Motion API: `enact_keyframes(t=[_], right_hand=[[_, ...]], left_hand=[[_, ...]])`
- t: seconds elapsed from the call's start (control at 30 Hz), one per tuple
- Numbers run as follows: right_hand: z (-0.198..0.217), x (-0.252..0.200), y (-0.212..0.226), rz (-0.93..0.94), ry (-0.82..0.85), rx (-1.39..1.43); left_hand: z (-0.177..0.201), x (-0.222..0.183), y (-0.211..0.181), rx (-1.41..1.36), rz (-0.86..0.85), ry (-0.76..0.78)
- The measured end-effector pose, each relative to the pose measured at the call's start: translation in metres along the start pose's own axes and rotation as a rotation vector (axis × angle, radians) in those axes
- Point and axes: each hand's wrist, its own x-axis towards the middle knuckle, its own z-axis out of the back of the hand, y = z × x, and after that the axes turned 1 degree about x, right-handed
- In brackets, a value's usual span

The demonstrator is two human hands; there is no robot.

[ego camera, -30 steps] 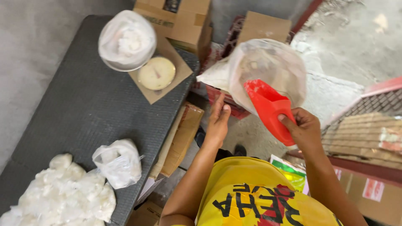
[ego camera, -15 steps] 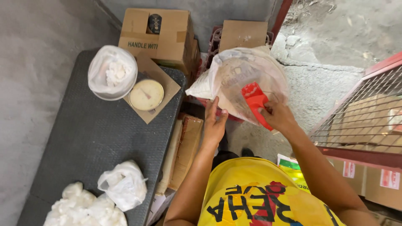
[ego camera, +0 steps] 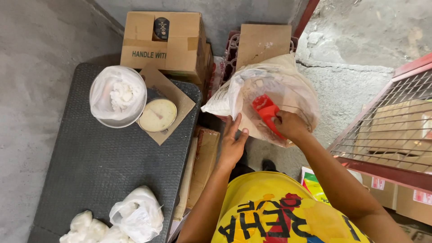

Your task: Scooping white powder from a large sack into small plastic bags, weighing them on a scale, and tying them shut.

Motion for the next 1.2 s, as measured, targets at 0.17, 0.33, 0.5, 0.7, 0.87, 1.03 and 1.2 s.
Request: enact_keyframes(t=[0.17,0.33,0.5,0.7,0.87,1.03,1.2], right_hand=[[0.015,0.003,0.034,-0.124,0.028,-0.014],[0.015,0.015,0.049,-0.122,0.005,-0.029],[0.013,0.025,0.063,-0.106,-0.021,-0.001],[0.000,0.046,0.069,-0.085,-0.046,-0.049],[-0.006,0.050,0.068,-0.075,-0.068,-0.064],[-0.011,0.033,0.049,-0.040,-0.137,0.004],[-0.001,-0.002,0.031,0.067,-0.305,0.182]], left_hand=[[0.007,0.003,-0.008,-0.028,0.035,0.039],[0.008,0.011,-0.006,-0.069,0.047,0.054],[0.010,0.015,-0.005,-0.098,0.112,0.066],[0.010,0.018,0.007,-0.100,0.093,0.075],[0.014,0.020,-0.004,-0.100,0.108,0.089],[0.014,0.016,-0.007,-0.091,0.090,0.089],[0.009,0.013,-0.009,-0.126,0.093,0.088]])
